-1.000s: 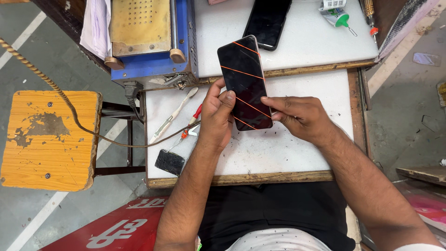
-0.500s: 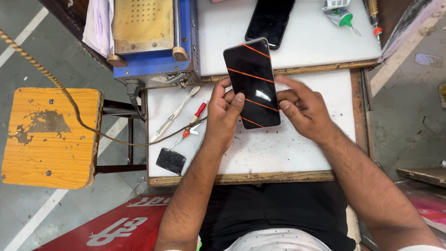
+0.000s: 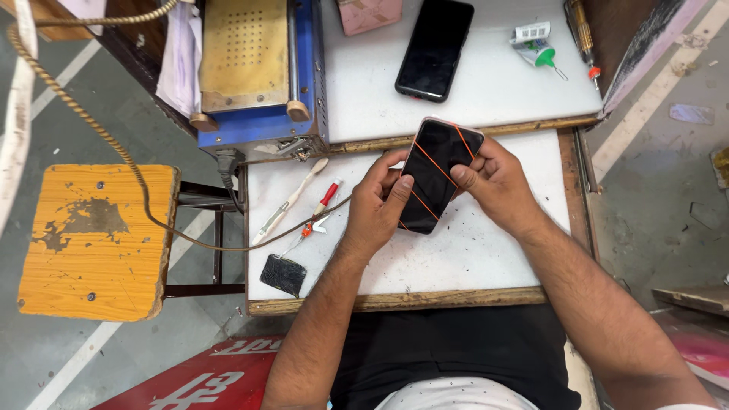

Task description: The person picks up a smartphone from the workbench and wraps an orange cord around its body in a crisscross diamond pattern, stretching and repositioning the string around the edges and corners. They continue tightening and adjusting the wrapped cord over the phone's back and screen.

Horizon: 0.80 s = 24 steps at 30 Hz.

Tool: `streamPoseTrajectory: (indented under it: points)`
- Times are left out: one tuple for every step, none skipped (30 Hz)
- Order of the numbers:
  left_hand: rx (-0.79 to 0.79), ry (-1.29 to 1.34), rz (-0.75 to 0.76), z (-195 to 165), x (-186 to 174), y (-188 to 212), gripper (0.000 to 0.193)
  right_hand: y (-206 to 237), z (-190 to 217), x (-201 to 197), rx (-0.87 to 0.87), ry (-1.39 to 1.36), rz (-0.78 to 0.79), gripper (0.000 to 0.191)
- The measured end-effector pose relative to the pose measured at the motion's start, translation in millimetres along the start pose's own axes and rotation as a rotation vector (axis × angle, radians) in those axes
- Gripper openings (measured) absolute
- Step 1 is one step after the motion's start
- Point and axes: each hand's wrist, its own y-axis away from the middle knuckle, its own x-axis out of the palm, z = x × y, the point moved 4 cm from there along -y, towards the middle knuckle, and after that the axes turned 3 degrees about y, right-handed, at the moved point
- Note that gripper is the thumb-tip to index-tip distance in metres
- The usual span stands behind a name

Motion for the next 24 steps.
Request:
streamPoseTrajectory:
  points:
    - [0.011, 0.028, -0.017, 3.9, -0.3, -0.8, 0.04, 0.7, -1.0, 1.5, 0.013, 0.036, -0.012, 0.05]
    - [0.023, 0.055, -0.037, 8.2, 1.1, -2.2, 0.039, 0.8, -1.7, 3.6, 0.024, 0.071, -0.021, 0.052]
    - [0.042, 0.077, -0.06, 10.4, -0.3, -3.1, 0.039, 1.1, -1.2, 7.8, 0.029, 0.134, -0.025, 0.056]
    - [0.048, 0.03, -0.084, 12.2, -1.4, -5.6, 0.038, 0.2, 0.4, 11.5, 0.024, 0.193, -0.023, 0.061]
    - [0.056, -0.018, -0.115, 12.4, -2.2, -6.6, 0.036, -1.9, 2.8, 16.6, 0.015, 0.251, -0.016, 0.067]
    - [0.064, -0.066, -0.152, 10.7, -4.0, -7.3, 0.035, -4.3, 4.5, 21.7, 0.034, 0.278, -0.012, 0.071]
    - [0.067, -0.067, -0.17, 8.3, -3.9, -7.9, 0.036, -5.2, 7.2, 24.8, 0.053, 0.311, -0.009, 0.075]
    - [0.079, -0.065, -0.183, 4.3, -3.2, -10.3, 0.036, -7.5, 11.1, 24.8, 0.063, 0.35, -0.012, 0.079]
    - [0.1, -0.07, -0.168, -2.5, -4.3, -11.4, 0.037, -9.7, 12.4, 27.0, 0.108, 0.406, -0.016, 0.078]
    - [0.112, -0.073, -0.151, -9.2, -3.5, -10.4, 0.038, -9.0, 13.1, 26.9, 0.161, 0.463, -0.023, 0.076]
    - [0.109, -0.068, -0.128, -15.1, -3.0, -9.0, 0.038, -6.4, 12.8, 22.9, 0.23, 0.522, -0.038, 0.075]
    - [0.055, -0.175, -0.096, -19.3, -2.4, -7.1, 0.041, -4.2, 13.5, 17.8, 0.239, 0.456, -0.065, 0.069]
    - [-0.001, -0.281, -0.057, -22.9, -0.2, -4.5, 0.044, -2.5, 13.0, 11.2, 0.25, 0.387, -0.099, 0.063]
    - [-0.056, -0.387, -0.013, -25.9, 1.5, -3.3, 0.048, -1.2, 11.1, 3.4, 0.26, 0.319, -0.136, 0.058]
    - [-0.06, -0.439, 0.039, -30.3, 4.2, -3.1, 0.054, -1.4, 9.9, -3.9, 0.224, 0.265, -0.162, 0.052]
    - [-0.064, -0.49, 0.092, -33.6, 7.0, -2.3, 0.062, -2.5, 8.0, -11.0, 0.188, 0.212, -0.188, 0.046]
    - [-0.071, -0.541, 0.142, -36.3, 8.9, -1.2, 0.07, -3.0, 6.3, -18.0, 0.153, 0.158, -0.21, 0.041]
    - [-0.076, -0.463, 0.096, -39.6, 7.0, -0.2, 0.07, -3.8, 5.1, -23.6, 0.122, 0.046, -0.199, 0.033]
    - [-0.082, -0.385, 0.05, -42.1, 4.2, 1.1, 0.071, -4.8, 4.5, -27.2, 0.09, -0.066, -0.187, 0.027]
    - [-0.085, -0.31, 0.003, -44.1, 0.9, 1.7, 0.072, -6.5, 4.8, -28.5, 0.055, -0.179, -0.173, 0.022]
    - [-0.05, -0.183, -0.078, -46.8, -3.0, 2.4, 0.073, -7.4, 6.2, -29.5, 0.066, -0.116, -0.145, 0.024]
    - [-0.014, -0.057, -0.157, -48.7, -7.6, 3.6, 0.075, -7.9, 9.6, -30.6, 0.075, -0.054, -0.118, 0.027]
    - [0.018, 0.071, -0.235, -49.1, -12.2, 5.0, 0.076, -7.6, 13.0, -29.7, 0.088, 0.008, -0.092, 0.03]
    - [0.077, 0.135, -0.256, -49.9, -14.9, 5.9, 0.076, -6.9, 12.3, -24.5, 0.183, 0.125, -0.024, 0.031]
